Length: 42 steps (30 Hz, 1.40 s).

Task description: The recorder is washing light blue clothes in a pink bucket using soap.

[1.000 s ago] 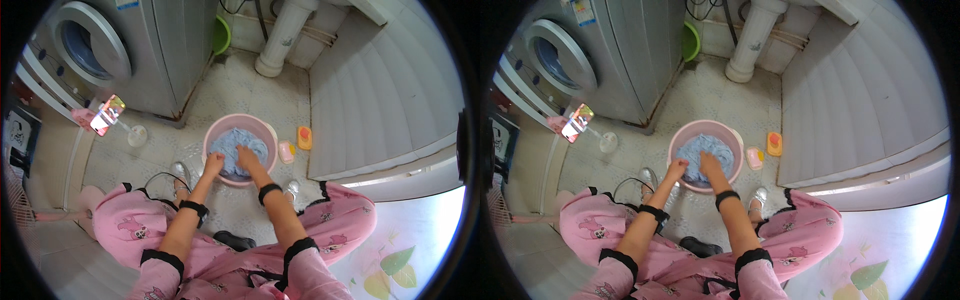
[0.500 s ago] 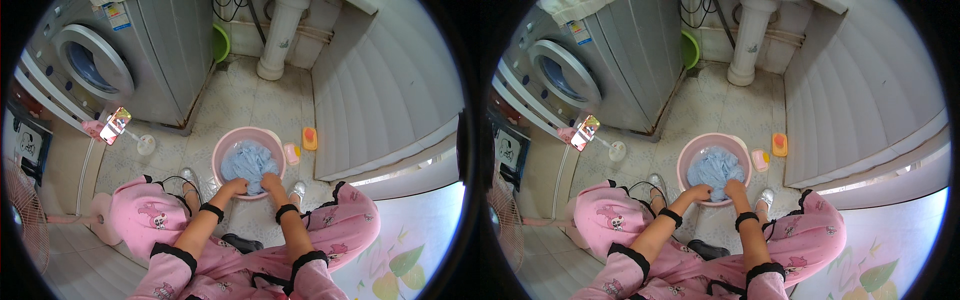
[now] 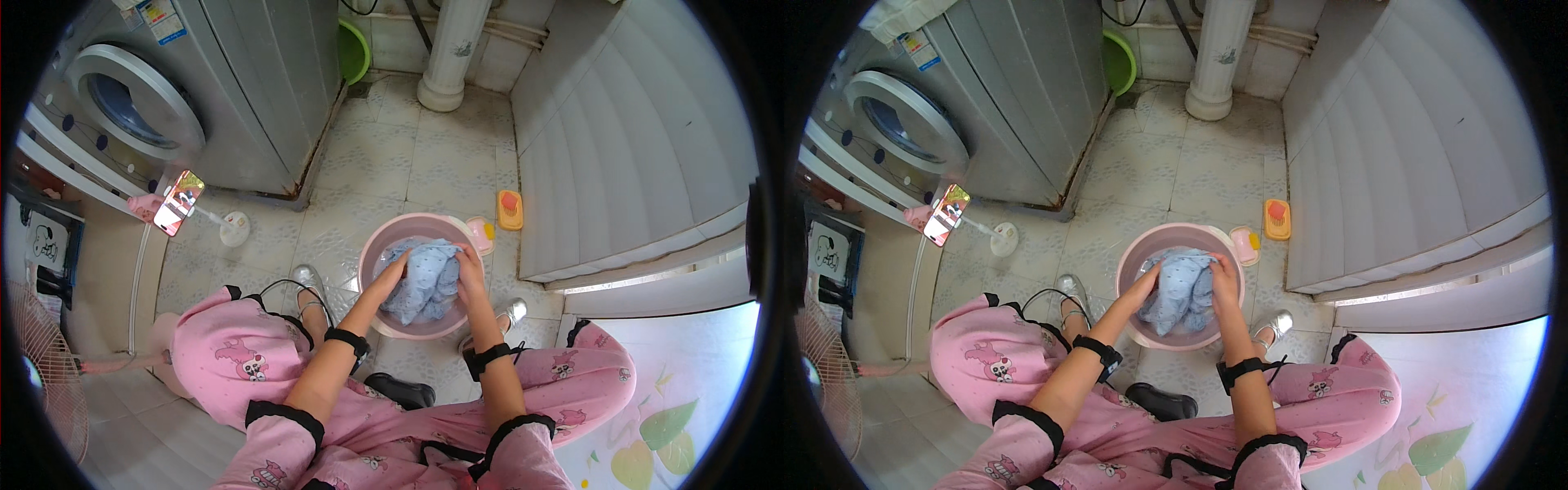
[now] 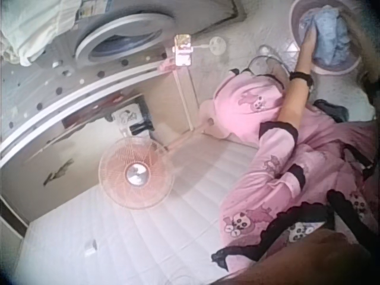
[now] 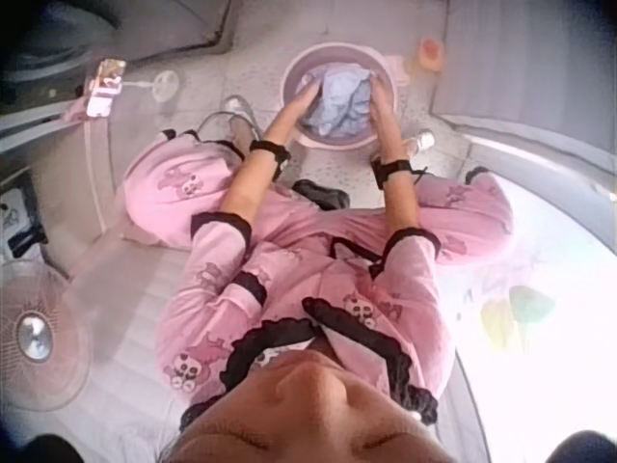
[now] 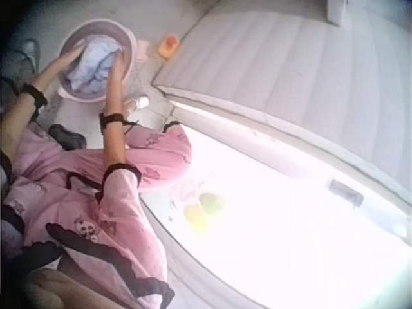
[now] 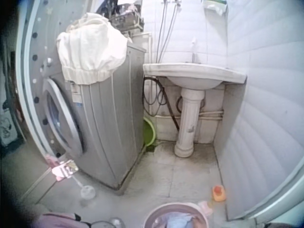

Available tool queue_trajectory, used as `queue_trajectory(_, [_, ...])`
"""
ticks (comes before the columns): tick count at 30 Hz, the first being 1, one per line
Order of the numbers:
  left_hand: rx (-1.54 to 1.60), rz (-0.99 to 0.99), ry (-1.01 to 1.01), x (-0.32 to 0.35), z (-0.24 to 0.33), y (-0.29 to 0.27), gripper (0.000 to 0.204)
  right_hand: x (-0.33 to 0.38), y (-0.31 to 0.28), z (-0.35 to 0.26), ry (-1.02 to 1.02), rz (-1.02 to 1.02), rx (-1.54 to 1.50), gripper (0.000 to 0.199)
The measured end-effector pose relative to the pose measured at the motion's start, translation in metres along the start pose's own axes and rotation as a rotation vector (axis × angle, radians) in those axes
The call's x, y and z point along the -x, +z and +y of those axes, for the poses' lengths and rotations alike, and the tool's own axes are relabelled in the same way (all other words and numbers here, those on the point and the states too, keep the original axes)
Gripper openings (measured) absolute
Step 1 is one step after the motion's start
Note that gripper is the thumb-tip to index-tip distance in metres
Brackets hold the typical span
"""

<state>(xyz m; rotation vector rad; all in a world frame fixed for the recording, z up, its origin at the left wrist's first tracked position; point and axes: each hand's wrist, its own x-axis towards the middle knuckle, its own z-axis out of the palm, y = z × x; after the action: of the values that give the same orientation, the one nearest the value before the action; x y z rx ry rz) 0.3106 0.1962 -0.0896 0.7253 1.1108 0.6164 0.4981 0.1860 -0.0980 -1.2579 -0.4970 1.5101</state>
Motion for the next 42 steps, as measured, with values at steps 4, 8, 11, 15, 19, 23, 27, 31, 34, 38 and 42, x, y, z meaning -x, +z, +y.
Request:
queue_trajectory(4, [0.114,-0.199,-0.182,0.002,0.002,0.005,0.053,-0.004,-0.014,0.019,-0.274,0.331,0.275,0.02])
queue_trajectory(8, [-0.58,-0.338,0.219,0.027,0.0,0.039,0.041,-0.006,-0.02,0.016,-0.306,0.451,0.561,0.022])
queue_trajectory(11, [-1.32,-0.052,0.45,0.024,-0.002,0.019,0.023,0.002,-0.007,0.006,-0.39,0.43,0.669,0.022])
queue_trajectory(15, [-0.535,-0.117,0.189,-0.001,0.013,-0.019,0.022,0.001,-0.02,-0.004,-0.531,0.455,0.871,0.022])
queue_trajectory(19, [-0.555,-0.234,0.367,0.008,0.005,-0.002,0.033,0.003,-0.017,0.002,-0.538,0.424,0.774,0.02])
queue_trajectory(23, [-0.733,-0.312,0.255,0.022,-0.016,0.03,0.039,0.02,0.011,0.011,-0.617,0.248,0.894,0.018])
queue_trajectory(27, [-0.656,-0.173,0.213,0.003,-0.031,0.018,0.042,0.022,0.003,0.013,-0.707,0.193,1.043,0.022])
queue_trajectory(31, [-0.614,0.118,0.232,-0.006,0.007,-0.007,0.037,0.04,0.022,-0.019,-0.773,0.417,1.242,0.024])
queue_trajectory(34, [-0.358,0.16,0.195,-0.01,0.021,-0.004,0.03,0.041,0.033,-0.017,-0.804,0.196,1.087,0.023])
queue_trajectory(38, [0.104,-0.055,0.058,0.018,0.052,0.023,0.028,0.036,0.03,0.001,-0.716,-0.056,1.062,0.017])
queue_trajectory(42, [0.004,-0.1,0.083,0.019,0.058,0.02,0.027,0.03,0.008,-0.008,-0.275,0.002,0.903,0.016])
